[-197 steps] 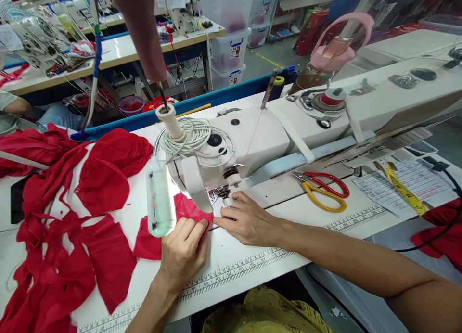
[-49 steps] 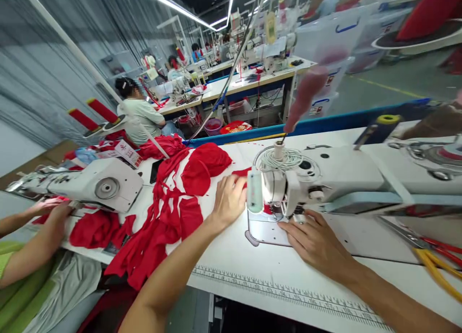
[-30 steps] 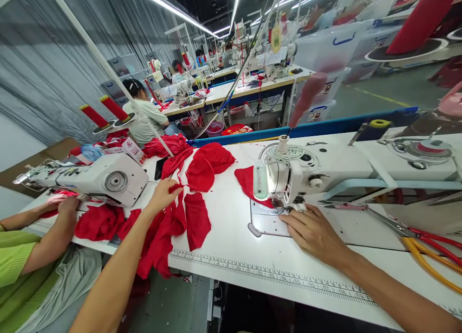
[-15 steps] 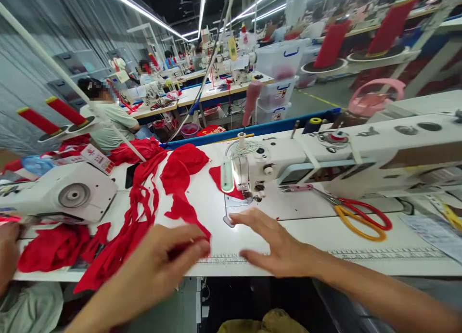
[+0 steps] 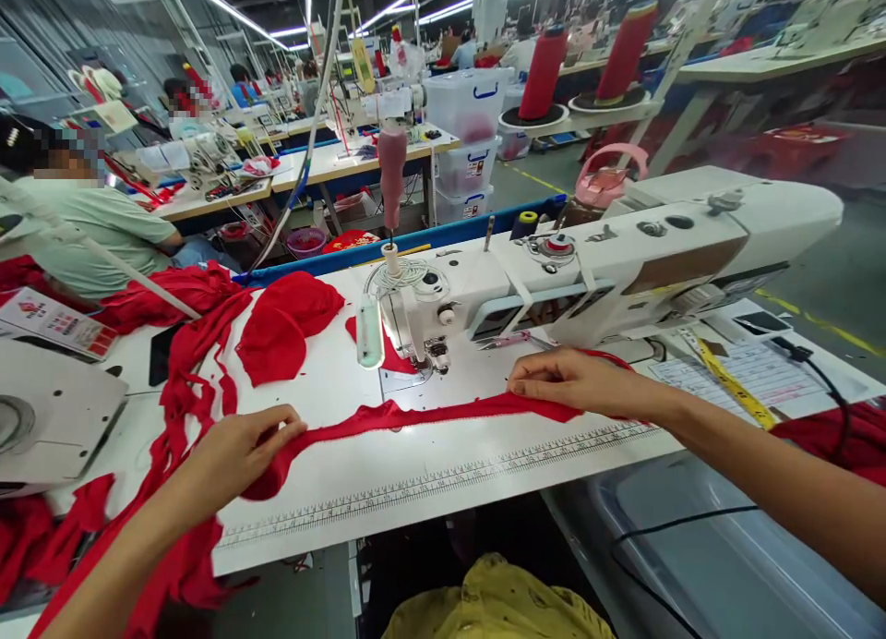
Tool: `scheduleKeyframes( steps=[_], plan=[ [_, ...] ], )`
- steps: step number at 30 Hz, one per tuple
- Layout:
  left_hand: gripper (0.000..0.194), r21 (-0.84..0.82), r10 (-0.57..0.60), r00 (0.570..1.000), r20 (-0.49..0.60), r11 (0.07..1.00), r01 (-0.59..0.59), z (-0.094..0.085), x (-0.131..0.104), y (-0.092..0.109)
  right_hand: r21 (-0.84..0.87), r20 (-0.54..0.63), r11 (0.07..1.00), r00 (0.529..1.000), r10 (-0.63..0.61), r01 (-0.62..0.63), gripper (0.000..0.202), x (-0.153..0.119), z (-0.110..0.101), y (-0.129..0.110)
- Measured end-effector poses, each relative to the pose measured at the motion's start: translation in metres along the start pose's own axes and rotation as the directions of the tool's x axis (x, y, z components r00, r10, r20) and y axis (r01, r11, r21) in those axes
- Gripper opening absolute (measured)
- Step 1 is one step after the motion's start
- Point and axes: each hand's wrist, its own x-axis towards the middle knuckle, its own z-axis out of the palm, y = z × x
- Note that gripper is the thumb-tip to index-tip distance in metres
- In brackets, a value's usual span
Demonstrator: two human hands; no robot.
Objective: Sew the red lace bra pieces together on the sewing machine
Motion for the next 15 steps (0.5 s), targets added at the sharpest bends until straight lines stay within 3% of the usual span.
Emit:
scheduleKeyframes(
  steps=[3,5,8,10,12,15],
  plan=[
    [0.030,0.374,0.192,0.975,-0.113,0.917,-0.137,0.029,0.014,-0.001,-0.260,-0.032,0.966,0.999,0.004,-0.012,0.030,0.015,0.004,0.010],
    [0.028,0.463,0.349,0.910,-0.222,0.860,-0.217,0.057,0.019,0.007,-0.399,-0.032,0.917,0.999,-0.018,0.004,0.022,0.023,0.010,0.017],
    [0.027,0.418,0.541,0.777,-0.322,0.818,-0.396,0.103,0.019,0.029,-0.638,-0.093,0.769,0.987,-0.131,0.042,0.017,0.030,0.015,0.023],
    [0.029,0.373,0.594,0.719,-0.361,0.799,-0.472,0.130,0.018,0.043,-0.784,-0.195,0.620,0.938,-0.286,0.026,0.012,0.034,0.019,0.024],
    [0.036,0.337,0.603,0.698,-0.385,0.796,-0.503,0.151,0.019,0.055,-0.856,-0.236,0.515,0.859,-0.453,0.037,0.012,0.039,0.031,0.021],
    [0.042,0.299,0.597,0.703,-0.386,0.802,-0.517,0.170,0.022,0.065,-0.851,-0.169,0.490,0.784,-0.598,0.190,0.016,0.052,0.062,0.015]
  ],
)
